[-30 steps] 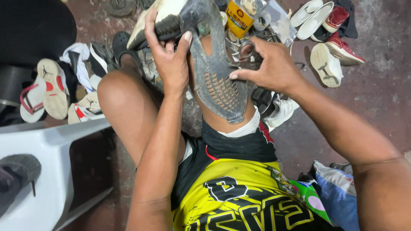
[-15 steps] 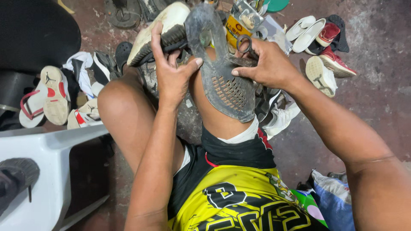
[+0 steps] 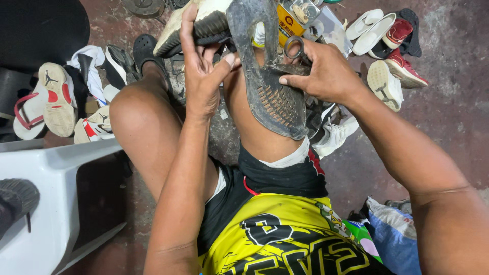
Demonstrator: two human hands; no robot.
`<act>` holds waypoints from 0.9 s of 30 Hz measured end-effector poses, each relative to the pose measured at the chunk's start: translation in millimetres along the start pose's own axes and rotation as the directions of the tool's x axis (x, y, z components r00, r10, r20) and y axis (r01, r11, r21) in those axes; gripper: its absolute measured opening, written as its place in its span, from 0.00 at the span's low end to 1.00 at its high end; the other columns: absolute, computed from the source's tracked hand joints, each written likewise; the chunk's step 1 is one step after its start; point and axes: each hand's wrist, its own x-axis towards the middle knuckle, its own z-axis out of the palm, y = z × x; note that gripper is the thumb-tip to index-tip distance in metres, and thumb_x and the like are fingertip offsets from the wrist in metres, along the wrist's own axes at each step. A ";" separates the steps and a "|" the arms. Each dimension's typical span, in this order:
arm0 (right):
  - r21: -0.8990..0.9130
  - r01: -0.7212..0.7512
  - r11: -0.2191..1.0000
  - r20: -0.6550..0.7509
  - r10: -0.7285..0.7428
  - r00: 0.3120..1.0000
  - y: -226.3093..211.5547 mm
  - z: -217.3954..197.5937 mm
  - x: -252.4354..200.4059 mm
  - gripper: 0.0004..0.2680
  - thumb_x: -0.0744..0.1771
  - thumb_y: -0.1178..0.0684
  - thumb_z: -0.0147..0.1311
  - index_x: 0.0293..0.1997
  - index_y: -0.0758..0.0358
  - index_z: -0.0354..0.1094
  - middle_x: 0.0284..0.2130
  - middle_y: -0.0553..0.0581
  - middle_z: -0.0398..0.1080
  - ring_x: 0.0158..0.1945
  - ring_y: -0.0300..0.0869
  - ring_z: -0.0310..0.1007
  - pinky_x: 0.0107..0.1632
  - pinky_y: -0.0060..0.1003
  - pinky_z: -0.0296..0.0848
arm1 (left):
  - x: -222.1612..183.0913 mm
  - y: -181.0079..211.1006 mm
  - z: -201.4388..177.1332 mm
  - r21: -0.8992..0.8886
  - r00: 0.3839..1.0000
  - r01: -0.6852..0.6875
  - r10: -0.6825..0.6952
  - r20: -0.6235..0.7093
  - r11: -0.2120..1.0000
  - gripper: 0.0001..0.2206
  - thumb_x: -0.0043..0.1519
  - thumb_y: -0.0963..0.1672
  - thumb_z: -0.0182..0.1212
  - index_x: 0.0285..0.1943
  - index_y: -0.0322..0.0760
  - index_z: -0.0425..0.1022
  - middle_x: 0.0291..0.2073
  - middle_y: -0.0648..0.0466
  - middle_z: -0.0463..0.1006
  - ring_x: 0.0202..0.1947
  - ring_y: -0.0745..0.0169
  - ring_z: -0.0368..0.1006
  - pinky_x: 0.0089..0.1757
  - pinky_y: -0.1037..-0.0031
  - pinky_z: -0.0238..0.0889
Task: The person scrapes residue from a shoe sole using a tool, cleans the surface with a cloth and liquid, and then trims the edges of the sole piece with scissors while holding it on their lap.
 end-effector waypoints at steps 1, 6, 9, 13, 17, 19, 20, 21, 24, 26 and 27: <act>-0.012 0.008 1.000 0.003 -0.008 1.000 -2.0 -1.0 0.1 0.16 0.62 0.52 0.72 0.47 0.66 0.69 0.36 0.58 0.75 0.39 0.40 0.75 0.44 0.36 0.72 | 1.6 -1.4 0.0 0.093 0.998 -0.054 0.055 -0.001 0.994 0.45 0.62 0.37 0.73 0.83 0.46 0.41 0.70 0.43 0.62 0.67 0.53 0.66 0.61 0.64 0.69; -0.092 -0.016 0.996 0.023 0.018 1.000 -10.1 -13.2 -1.9 0.16 0.62 0.52 0.71 0.47 0.65 0.68 0.34 0.60 0.75 0.37 0.44 0.75 0.42 0.39 0.71 | 17.3 -16.3 -0.7 0.059 0.985 -0.120 0.126 -0.115 0.991 0.40 0.63 0.34 0.72 0.80 0.44 0.49 0.66 0.44 0.65 0.66 0.55 0.68 0.65 0.67 0.67; -0.203 -0.087 0.975 0.049 0.099 0.994 -11.9 -15.3 -0.6 0.17 0.61 0.50 0.72 0.48 0.64 0.69 0.32 0.61 0.74 0.35 0.49 0.75 0.40 0.43 0.70 | 22.2 -20.2 -2.5 0.020 0.983 -0.051 0.053 -0.174 0.999 0.38 0.62 0.34 0.71 0.77 0.44 0.50 0.64 0.44 0.66 0.63 0.54 0.70 0.63 0.66 0.69; -0.137 0.022 0.990 0.061 -0.013 0.998 -13.7 -10.7 1.0 0.16 0.63 0.50 0.69 0.49 0.64 0.68 0.36 0.61 0.75 0.40 0.52 0.77 0.43 0.45 0.71 | 31.4 -25.4 -5.8 -0.002 0.973 -0.066 0.064 -0.222 0.998 0.36 0.62 0.32 0.70 0.75 0.40 0.53 0.59 0.43 0.68 0.57 0.55 0.70 0.59 0.66 0.69; -0.269 0.165 0.949 0.025 -0.165 0.986 -22.2 -20.4 2.5 0.20 0.61 0.43 0.68 0.48 0.67 0.66 0.36 0.66 0.71 0.39 0.60 0.74 0.40 0.50 0.69 | 27.5 -27.6 -9.1 0.049 0.973 -0.105 0.113 -0.202 0.993 0.37 0.61 0.31 0.69 0.75 0.42 0.53 0.61 0.47 0.67 0.59 0.58 0.68 0.61 0.69 0.65; -0.303 0.256 0.918 -0.019 -0.274 0.962 -23.1 -22.1 4.1 0.19 0.65 0.43 0.64 0.48 0.68 0.63 0.37 0.66 0.70 0.41 0.60 0.73 0.42 0.51 0.70 | 26.2 -27.2 -9.0 0.092 0.978 -0.112 0.126 -0.169 0.989 0.37 0.62 0.30 0.70 0.76 0.42 0.53 0.63 0.48 0.66 0.62 0.59 0.68 0.64 0.69 0.64; -0.314 0.245 0.917 -0.043 -0.271 0.962 -22.9 -18.6 5.3 0.15 0.69 0.45 0.61 0.48 0.68 0.63 0.38 0.64 0.69 0.41 0.59 0.73 0.45 0.50 0.70 | 24.5 -27.1 -9.7 0.120 0.981 -0.087 0.106 -0.162 0.989 0.38 0.62 0.30 0.70 0.77 0.43 0.53 0.62 0.47 0.67 0.62 0.59 0.68 0.64 0.69 0.64; -0.325 0.234 0.916 -0.066 -0.269 0.961 -22.7 -16.4 6.0 0.12 0.73 0.46 0.57 0.49 0.67 0.62 0.38 0.62 0.69 0.42 0.57 0.73 0.48 0.49 0.71 | 22.7 -27.0 -10.1 0.147 0.984 -0.063 0.086 -0.155 0.987 0.39 0.62 0.30 0.70 0.78 0.43 0.52 0.60 0.46 0.68 0.61 0.58 0.68 0.63 0.69 0.64; -0.422 0.240 0.874 -0.016 -0.272 0.962 -26.0 4.8 21.8 0.11 0.72 0.46 0.60 0.45 0.63 0.64 0.34 0.61 0.69 0.36 0.56 0.73 0.38 0.50 0.69 | 24.4 -26.5 -7.8 0.157 0.988 -0.084 0.102 -0.113 0.984 0.38 0.62 0.29 0.70 0.78 0.41 0.53 0.66 0.49 0.62 0.64 0.59 0.66 0.65 0.69 0.64; -0.470 0.304 0.828 -0.007 -0.349 0.937 -29.1 13.7 33.5 0.11 0.71 0.47 0.60 0.46 0.63 0.66 0.37 0.60 0.72 0.36 0.57 0.74 0.36 0.49 0.69 | 25.0 -25.8 -6.6 0.136 0.990 -0.060 0.076 -0.116 0.989 0.39 0.61 0.29 0.69 0.78 0.42 0.52 0.67 0.49 0.63 0.64 0.59 0.67 0.65 0.67 0.66; -0.493 0.338 0.802 0.001 -0.388 0.922 -30.4 16.1 37.4 0.10 0.71 0.47 0.60 0.46 0.63 0.66 0.38 0.60 0.73 0.37 0.57 0.74 0.35 0.49 0.69 | 25.5 -24.8 -7.3 0.126 0.991 -0.049 0.065 -0.120 0.991 0.39 0.61 0.29 0.69 0.78 0.42 0.52 0.68 0.48 0.63 0.63 0.59 0.67 0.65 0.67 0.67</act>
